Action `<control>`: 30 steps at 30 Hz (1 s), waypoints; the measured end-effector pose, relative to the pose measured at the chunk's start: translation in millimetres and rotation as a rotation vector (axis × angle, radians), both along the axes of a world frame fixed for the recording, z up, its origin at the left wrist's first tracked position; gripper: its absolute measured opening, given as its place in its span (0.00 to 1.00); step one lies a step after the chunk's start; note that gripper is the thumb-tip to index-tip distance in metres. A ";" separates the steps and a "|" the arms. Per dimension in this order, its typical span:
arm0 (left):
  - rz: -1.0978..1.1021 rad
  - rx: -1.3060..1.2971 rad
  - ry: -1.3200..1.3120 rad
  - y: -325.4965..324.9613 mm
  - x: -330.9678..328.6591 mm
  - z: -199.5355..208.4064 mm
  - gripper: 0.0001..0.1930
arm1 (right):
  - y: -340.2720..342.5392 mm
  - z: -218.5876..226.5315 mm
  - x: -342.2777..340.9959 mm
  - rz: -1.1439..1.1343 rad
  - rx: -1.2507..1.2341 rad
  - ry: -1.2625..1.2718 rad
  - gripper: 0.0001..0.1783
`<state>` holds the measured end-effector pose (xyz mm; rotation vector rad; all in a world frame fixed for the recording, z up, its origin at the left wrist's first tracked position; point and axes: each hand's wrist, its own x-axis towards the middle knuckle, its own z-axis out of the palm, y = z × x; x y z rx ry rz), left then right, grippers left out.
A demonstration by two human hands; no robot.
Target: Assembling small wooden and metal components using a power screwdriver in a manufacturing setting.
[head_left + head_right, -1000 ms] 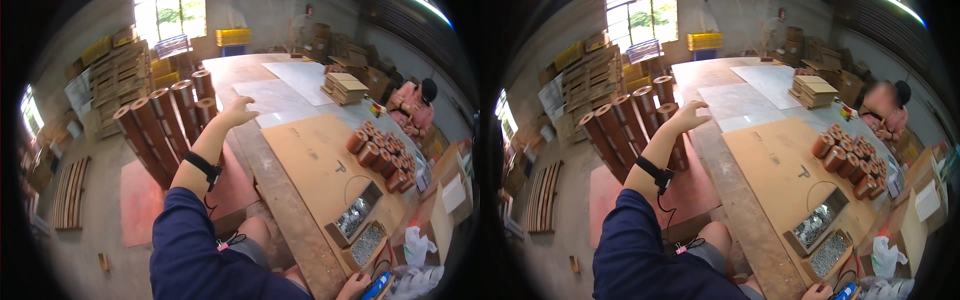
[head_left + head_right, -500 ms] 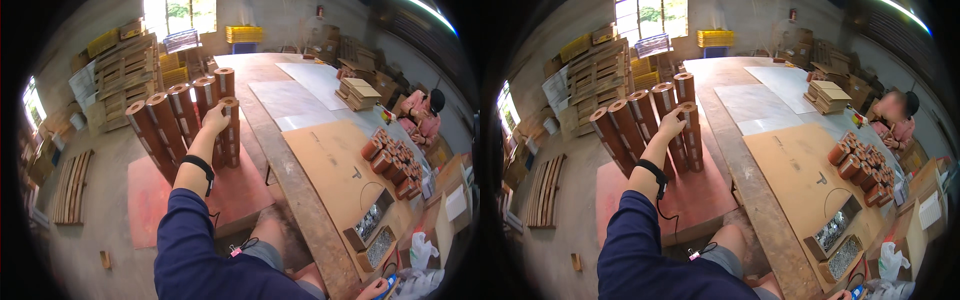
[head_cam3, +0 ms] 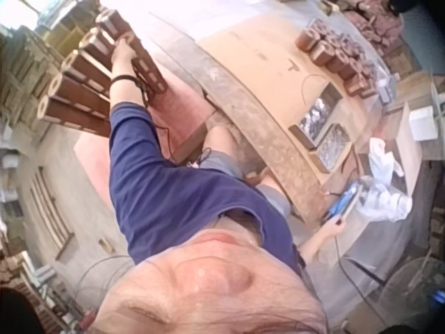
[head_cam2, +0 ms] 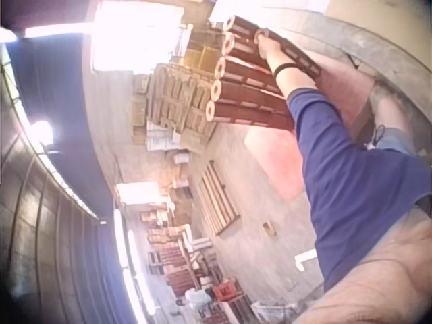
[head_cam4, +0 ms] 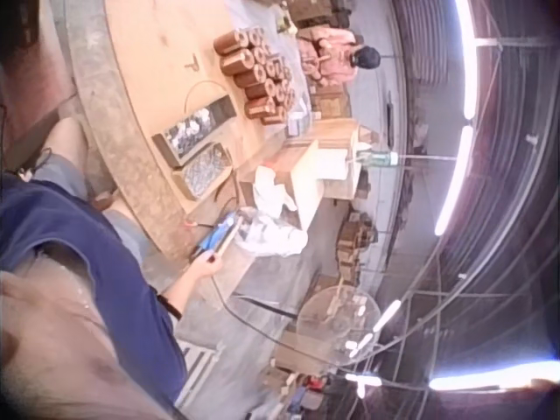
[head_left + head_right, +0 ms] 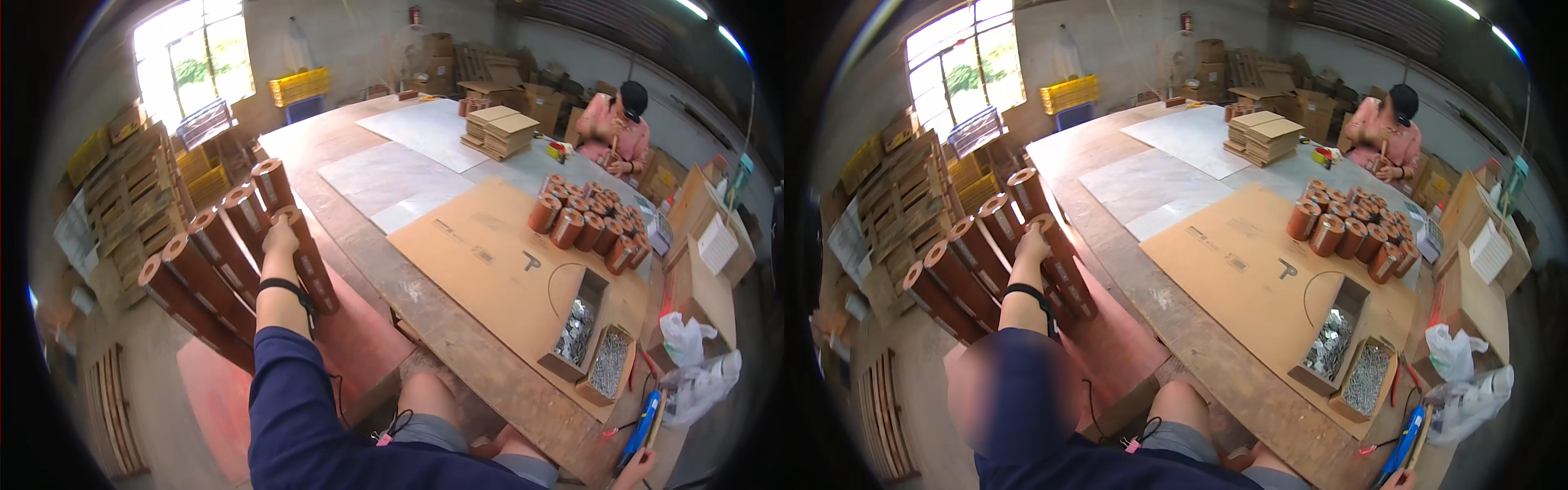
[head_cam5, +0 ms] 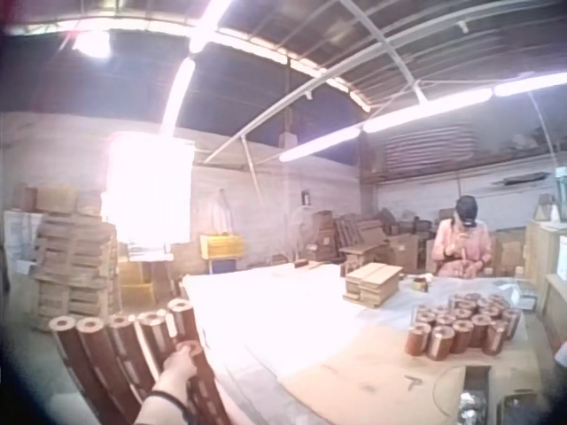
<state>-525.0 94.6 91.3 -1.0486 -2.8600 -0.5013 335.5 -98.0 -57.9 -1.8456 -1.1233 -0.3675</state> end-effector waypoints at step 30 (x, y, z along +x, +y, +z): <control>-1.681 0.338 -0.148 -93.9 435.2 -32.1 0.19 | 20.8 25.7 -99.1 0.139 -0.362 -0.055 0.07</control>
